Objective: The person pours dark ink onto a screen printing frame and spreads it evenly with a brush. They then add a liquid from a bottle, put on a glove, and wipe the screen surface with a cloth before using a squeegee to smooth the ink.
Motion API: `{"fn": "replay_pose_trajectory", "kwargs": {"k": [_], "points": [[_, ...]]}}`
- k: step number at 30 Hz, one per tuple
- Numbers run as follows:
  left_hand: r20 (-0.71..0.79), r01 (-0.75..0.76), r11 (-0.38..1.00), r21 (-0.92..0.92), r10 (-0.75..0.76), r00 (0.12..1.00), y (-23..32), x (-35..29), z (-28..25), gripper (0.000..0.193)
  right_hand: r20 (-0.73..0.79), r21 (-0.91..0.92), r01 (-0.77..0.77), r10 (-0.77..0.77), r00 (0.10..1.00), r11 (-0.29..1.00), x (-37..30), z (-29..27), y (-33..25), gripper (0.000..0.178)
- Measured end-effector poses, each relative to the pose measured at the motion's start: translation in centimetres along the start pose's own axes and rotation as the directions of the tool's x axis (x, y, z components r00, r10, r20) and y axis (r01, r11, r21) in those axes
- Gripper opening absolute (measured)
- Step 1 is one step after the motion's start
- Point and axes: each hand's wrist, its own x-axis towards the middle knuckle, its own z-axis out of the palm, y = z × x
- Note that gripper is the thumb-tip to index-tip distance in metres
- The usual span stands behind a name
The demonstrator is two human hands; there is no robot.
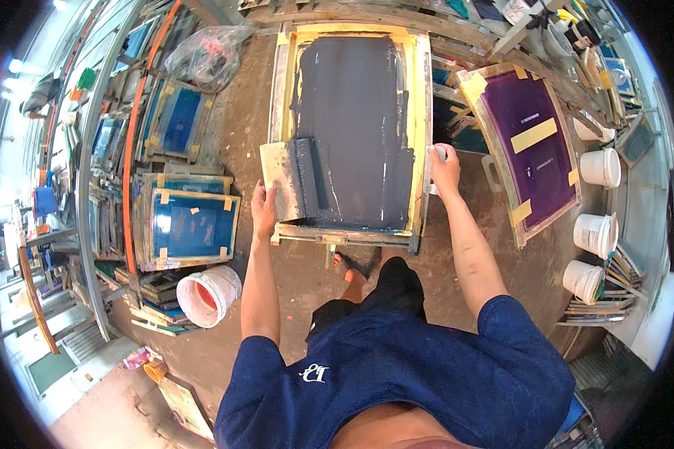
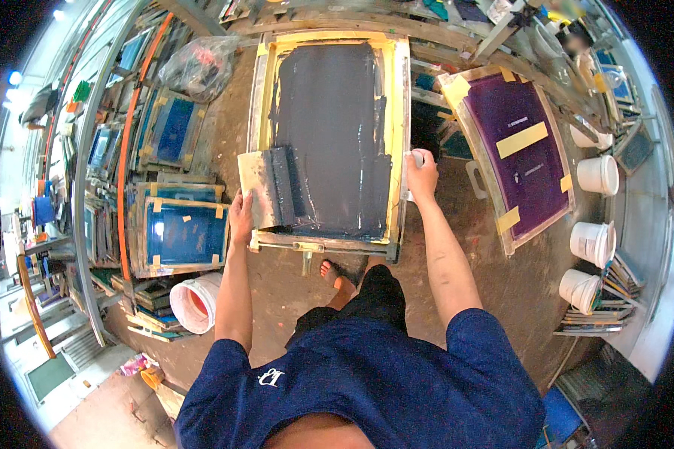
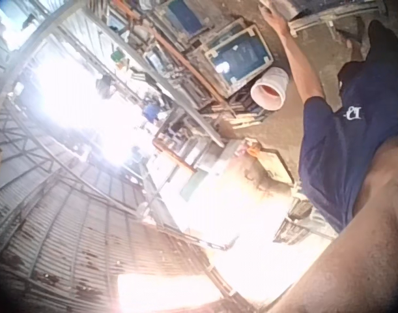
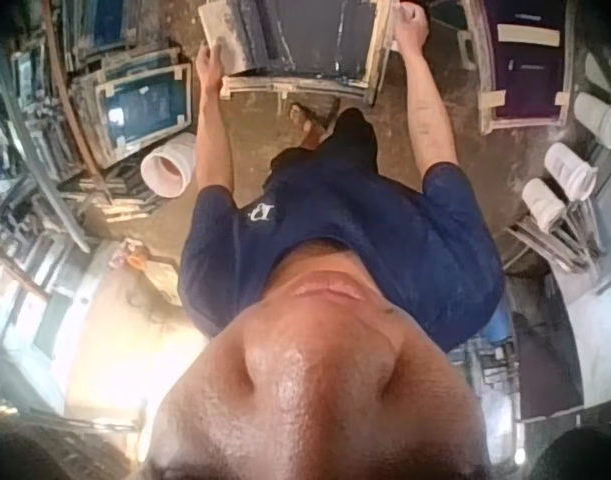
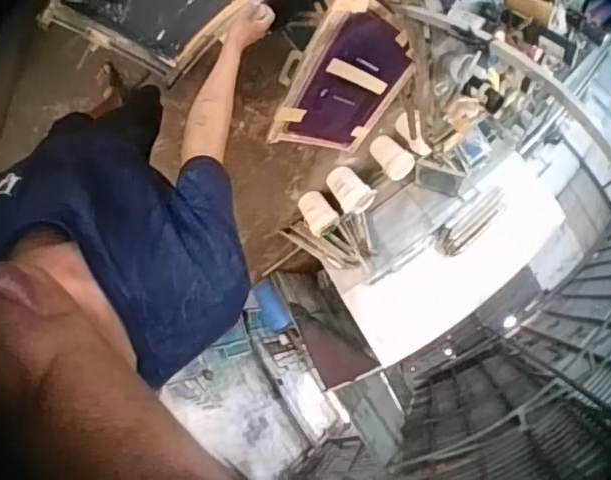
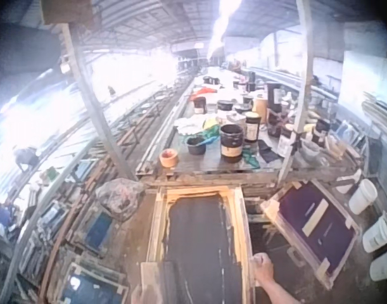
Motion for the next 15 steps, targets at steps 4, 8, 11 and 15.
{"fn": "replay_pose_trajectory", "kwargs": {"k": [4,8,11,15], "points": [[0.004,0.032,0.998,-0.062,-0.032,0.999,0.4,-0.7,-0.4,0.032,-0.047,-0.118,0.003,-0.009,0.999,0.993,-1.0,0.1,-0.6,0.035],[0.038,0.096,0.990,-0.106,-0.093,0.995,2.4,-2.2,0.5,0.040,-0.061,-0.127,0.103,-0.111,0.992,0.987,1.7,-1.7,-1.8,0.030],[0.101,0.129,0.934,-0.333,-0.101,0.990,1.8,-4.2,3.1,0.042,-0.051,-0.136,0.123,-0.131,0.990,0.983,3.6,-3.3,-2.2,0.028],[0.008,0.069,0.878,-0.473,-0.074,0.997,-0.4,-4.5,6.1,0.034,0.008,-0.213,0.150,-0.152,0.988,0.965,5.0,-3.7,-0.5,0.030]]}}
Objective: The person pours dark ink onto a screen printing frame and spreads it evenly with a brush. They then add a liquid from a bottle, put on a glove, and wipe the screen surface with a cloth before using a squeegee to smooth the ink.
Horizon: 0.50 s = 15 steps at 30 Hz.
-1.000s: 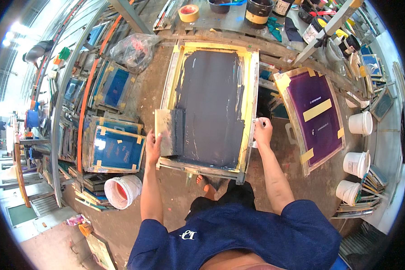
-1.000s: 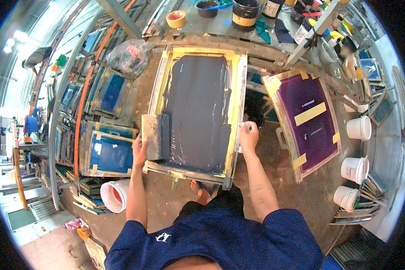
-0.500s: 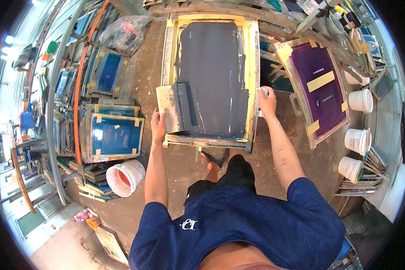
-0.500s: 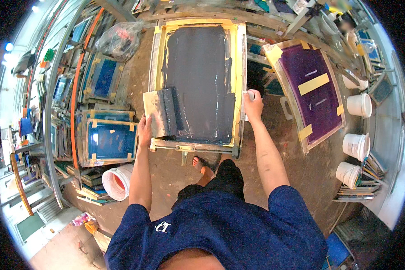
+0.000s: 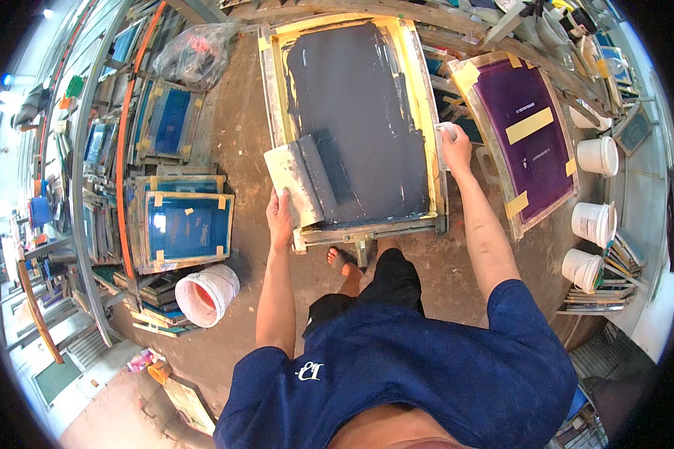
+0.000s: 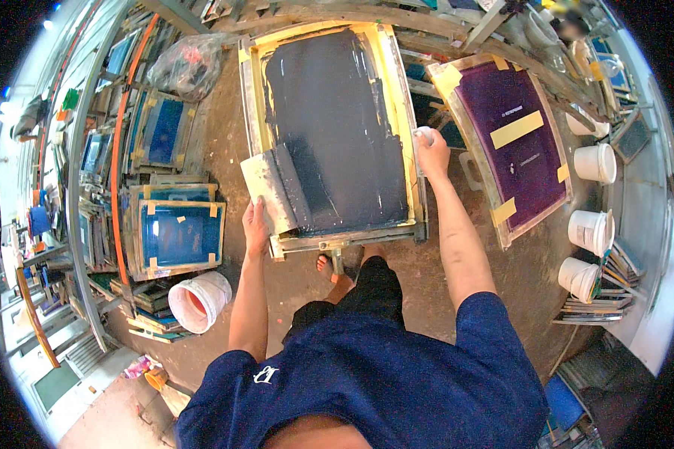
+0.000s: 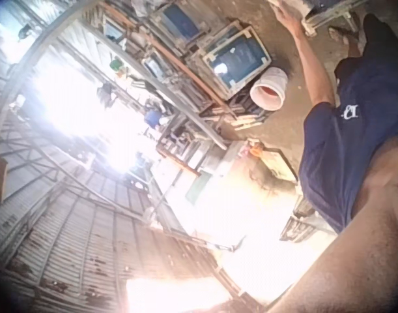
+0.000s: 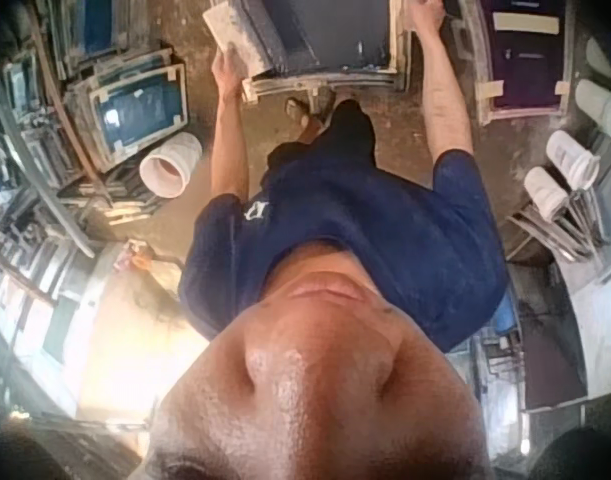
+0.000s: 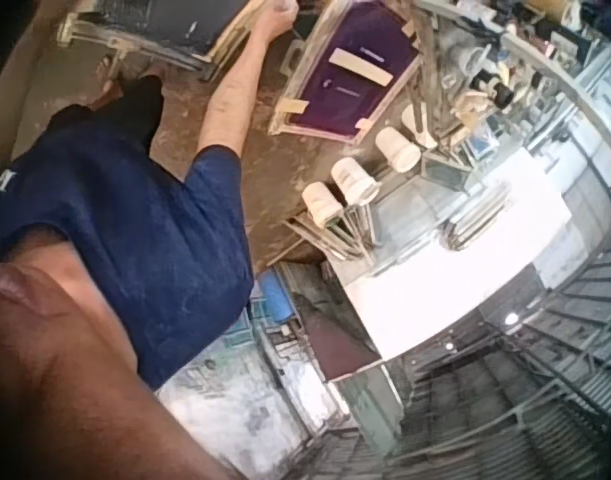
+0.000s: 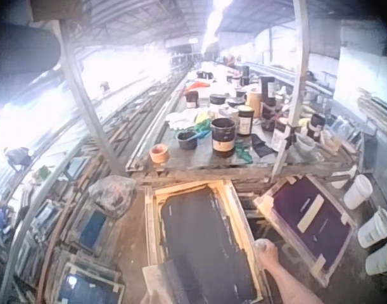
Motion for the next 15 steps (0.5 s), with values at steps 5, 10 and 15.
{"fn": "replay_pose_trajectory", "kwargs": {"k": [5,10,15], "points": [[-0.057,-0.040,0.875,0.483,0.077,0.995,-0.8,0.5,-1.2,0.027,-0.037,0.006,0.054,-0.054,0.998,0.999,0.1,0.3,0.6,0.033],[0.219,-0.454,0.458,0.764,0.478,0.851,4.8,-2.3,3.8,0.027,-0.178,-0.005,0.125,-0.124,0.976,0.992,-4.5,-2.3,-1.9,0.030],[0.682,-0.730,-0.052,0.681,0.408,0.607,7.5,-4.5,8.3,0.028,0.655,0.362,-0.497,0.165,0.738,0.789,-15.6,-4.4,-7.8,0.036]]}}
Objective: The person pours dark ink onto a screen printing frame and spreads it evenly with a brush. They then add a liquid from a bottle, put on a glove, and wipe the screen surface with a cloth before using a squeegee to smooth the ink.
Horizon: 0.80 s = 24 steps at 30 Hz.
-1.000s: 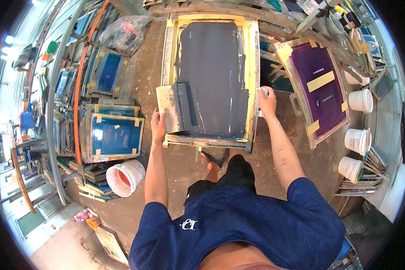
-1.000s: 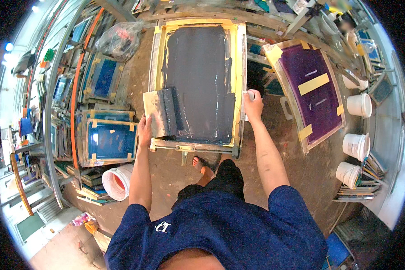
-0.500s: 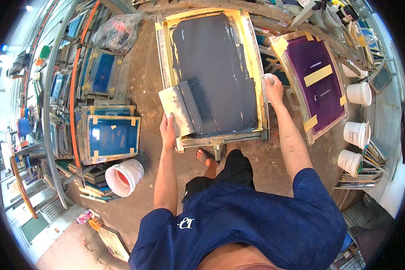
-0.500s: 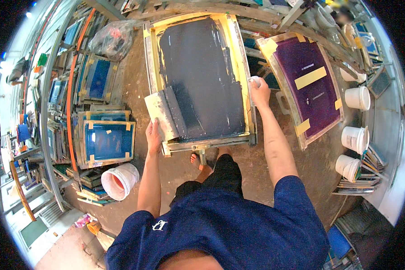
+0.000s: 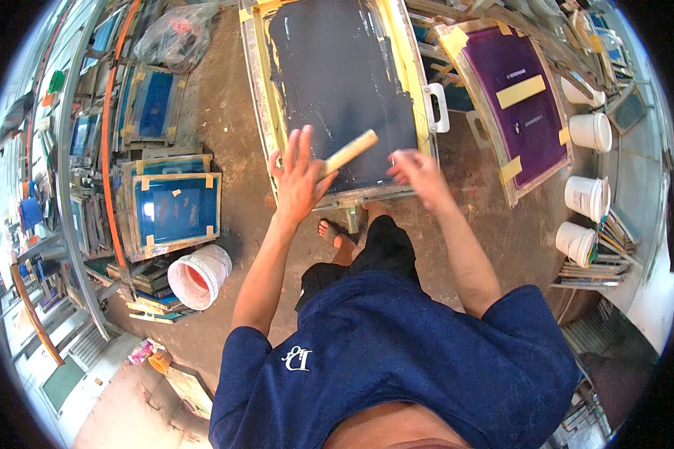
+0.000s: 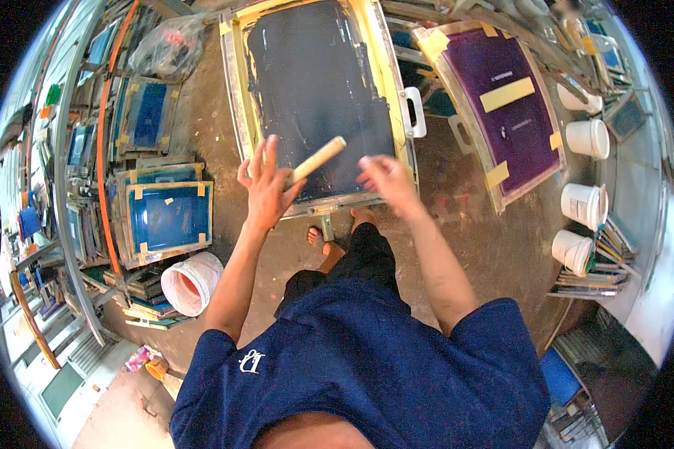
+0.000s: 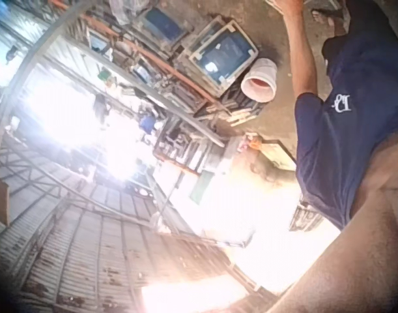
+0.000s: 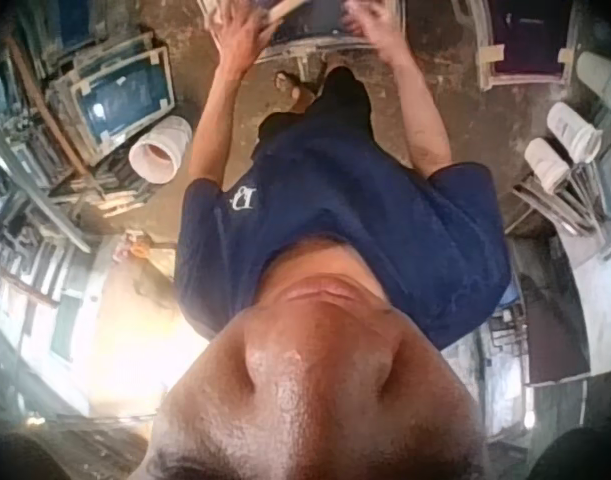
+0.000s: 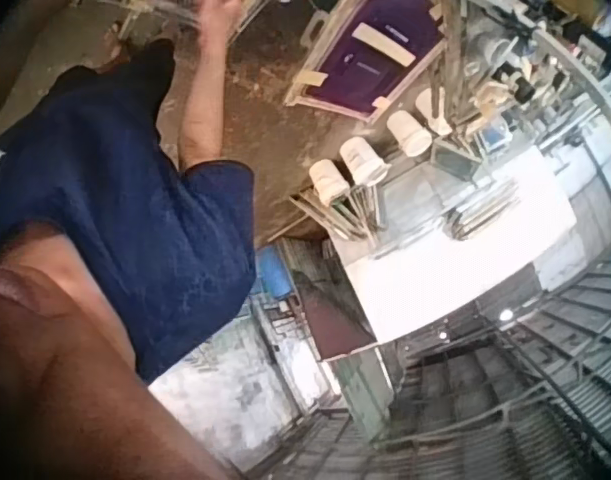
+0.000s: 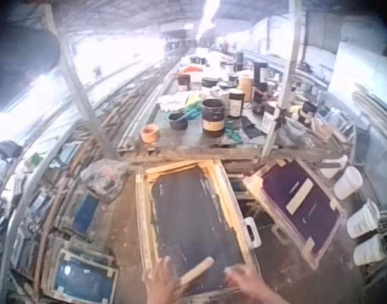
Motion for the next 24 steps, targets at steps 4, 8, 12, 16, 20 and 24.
{"fn": "replay_pose_trajectory", "kwargs": {"k": [4,8,12,16,20,24], "points": [[0.018,-0.315,0.928,0.201,0.318,0.948,2.1,-0.7,1.0,0.028,0.008,0.383,-0.094,0.099,0.995,0.919,-4.0,5.2,0.9,0.049],[0.015,-0.368,0.911,0.185,0.372,0.928,3.4,-2.2,0.9,0.029,-0.226,0.505,-0.023,0.157,0.961,0.863,-4.9,6.5,3.0,0.035],[-0.055,0.051,0.993,-0.103,-0.057,0.997,3.1,-3.1,-3.7,0.039,-0.275,0.487,0.114,0.029,0.961,0.866,-4.8,5.3,5.2,0.021],[-0.135,0.345,0.890,-0.298,-0.397,0.908,-1.8,-7.0,-3.8,0.027,-0.251,0.567,0.253,-0.128,0.959,0.784,-4.8,3.6,5.6,0.018],[-0.103,0.418,0.829,-0.370,-0.484,0.869,-1.9,-9.2,-5.1,0.011,-0.251,0.547,0.304,-0.194,0.948,0.780,-5.1,3.3,4.3,0.017],[-0.142,0.367,0.829,-0.422,-0.461,0.876,-0.9,-9.7,-5.2,0.010,-0.260,0.564,0.346,-0.237,0.936,0.750,-4.7,3.4,3.7,0.019]]}}
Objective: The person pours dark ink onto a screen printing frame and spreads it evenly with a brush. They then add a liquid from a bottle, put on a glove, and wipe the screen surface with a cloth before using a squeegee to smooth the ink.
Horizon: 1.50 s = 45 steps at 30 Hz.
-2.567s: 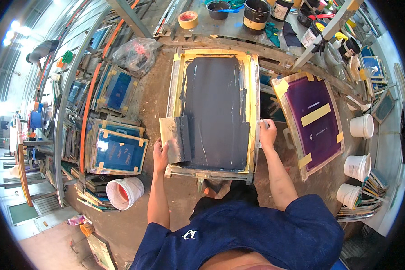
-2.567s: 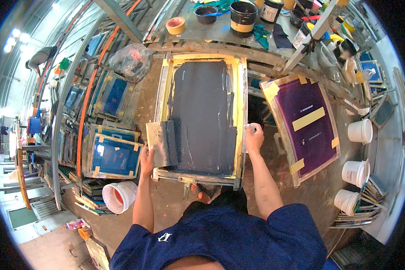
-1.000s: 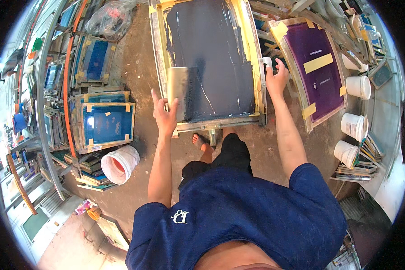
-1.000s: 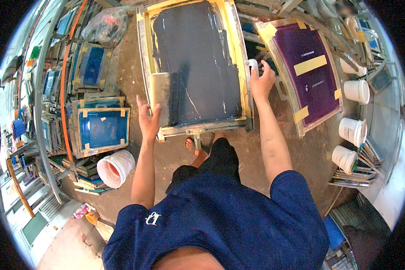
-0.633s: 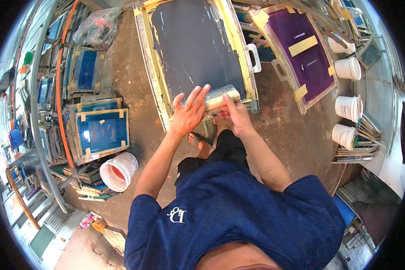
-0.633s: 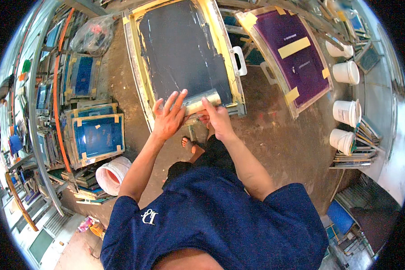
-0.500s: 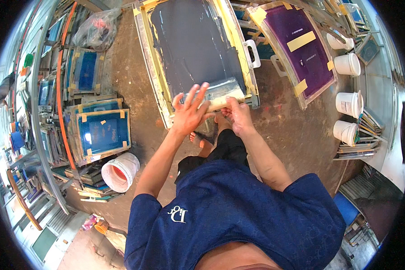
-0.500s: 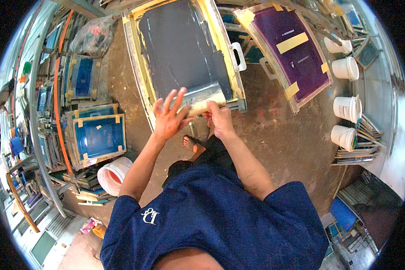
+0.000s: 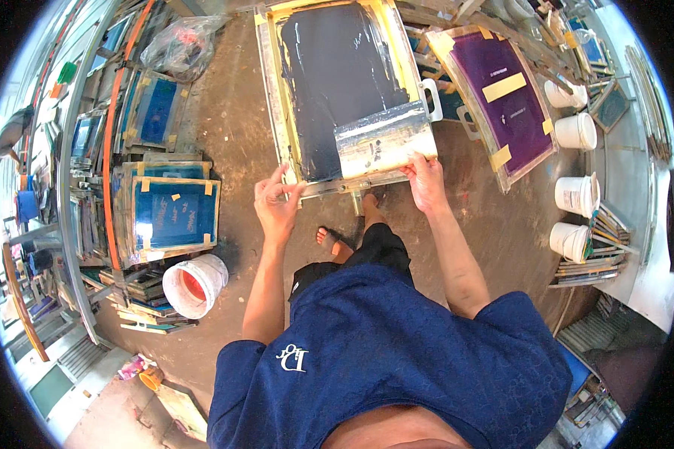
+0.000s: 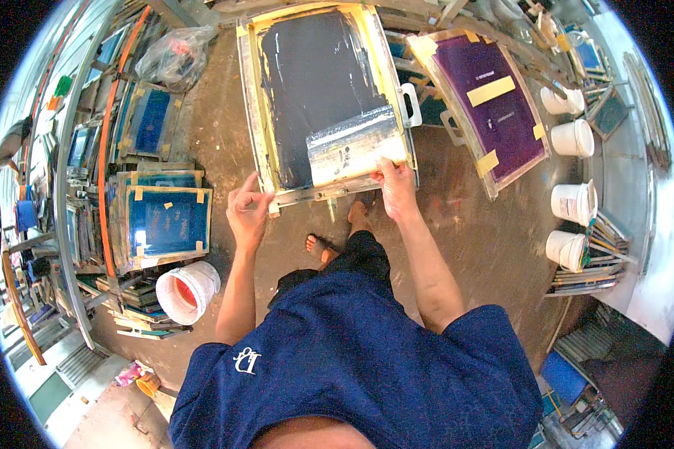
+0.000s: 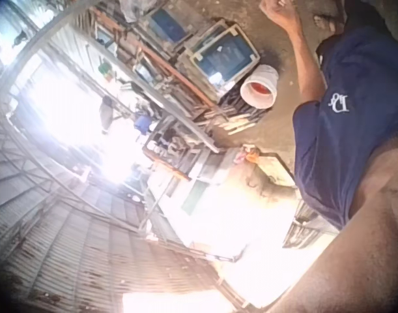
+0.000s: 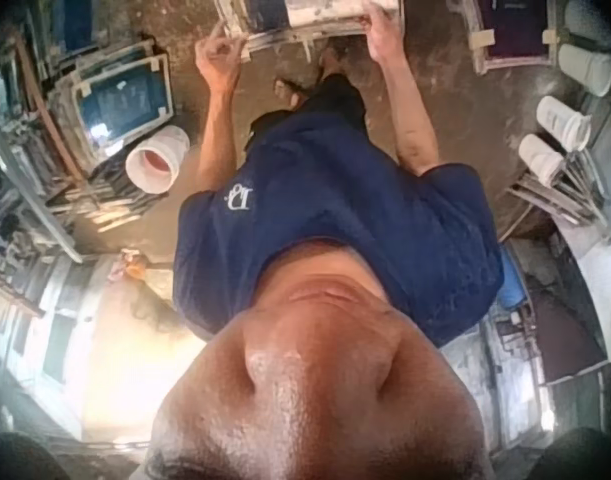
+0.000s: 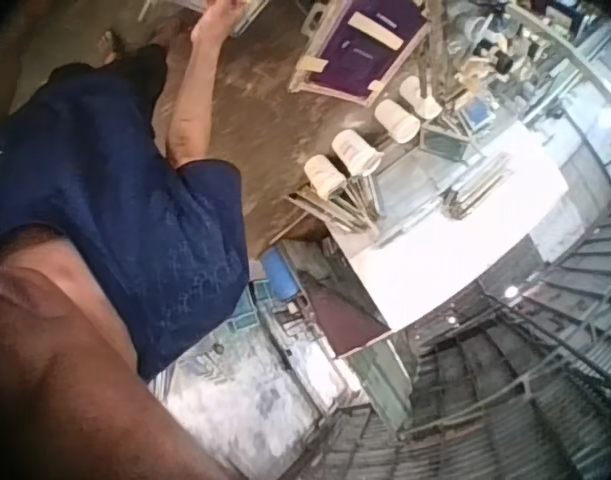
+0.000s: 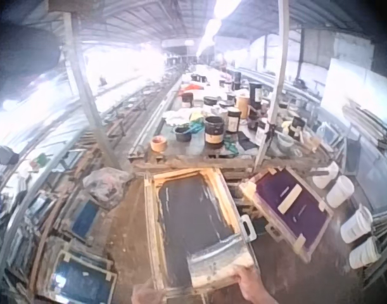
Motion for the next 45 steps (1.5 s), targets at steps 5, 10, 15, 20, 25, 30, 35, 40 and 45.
{"fn": "replay_pose_trajectory", "kwargs": {"k": [5,10,15,20,25,30,35,40,45], "points": [[0.431,0.673,0.582,-0.456,-0.517,0.740,-1.2,-1.4,3.2,0.028,0.012,0.054,-0.040,0.040,0.999,0.998,-0.7,2.7,-1.8,0.023],[0.699,0.795,0.329,-0.509,-0.381,0.605,4.8,-0.3,3.2,0.030,0.030,0.019,-0.069,0.068,0.997,0.997,-1.4,3.9,-2.4,0.027],[0.581,0.676,0.347,-0.649,-0.347,0.736,4.5,-0.8,3.8,0.025,0.065,0.031,-0.083,0.081,0.995,0.996,-2.8,5.2,-2.6,0.027],[0.559,0.627,0.349,-0.696,-0.285,0.779,3.8,-1.8,4.3,0.019,-0.003,-0.009,-0.043,0.043,0.999,0.999,-4.3,7.1,0.5,0.036],[0.641,0.699,0.500,-0.512,-0.319,0.698,4.0,-0.2,4.0,0.040,-0.078,-0.180,0.129,-0.145,0.986,0.975,-1.6,6.6,0.0,0.026],[0.479,0.516,0.788,-0.336,-0.329,0.814,-3.8,-1.5,1.8,0.041,-0.047,-0.341,0.086,-0.109,0.993,0.936,-1.2,5.2,-1.3,0.019],[0.427,0.448,0.792,-0.415,-0.266,0.864,-4.8,4.1,1.5,0.029,-0.159,-0.549,-0.009,-0.094,0.983,0.836,-0.4,2.9,-2.3,0.023],[0.556,0.519,0.777,-0.357,-0.270,0.786,-7.0,12.4,0.6,0.025,-0.229,-0.585,0.019,-0.188,0.955,0.811,0.8,4.0,-0.3,0.030],[0.502,0.350,0.876,-0.333,-0.149,0.852,-9.5,21.4,1.8,0.027,-0.339,-0.513,-0.030,-0.170,0.925,0.858,1.7,5.6,0.6,0.034]]}}
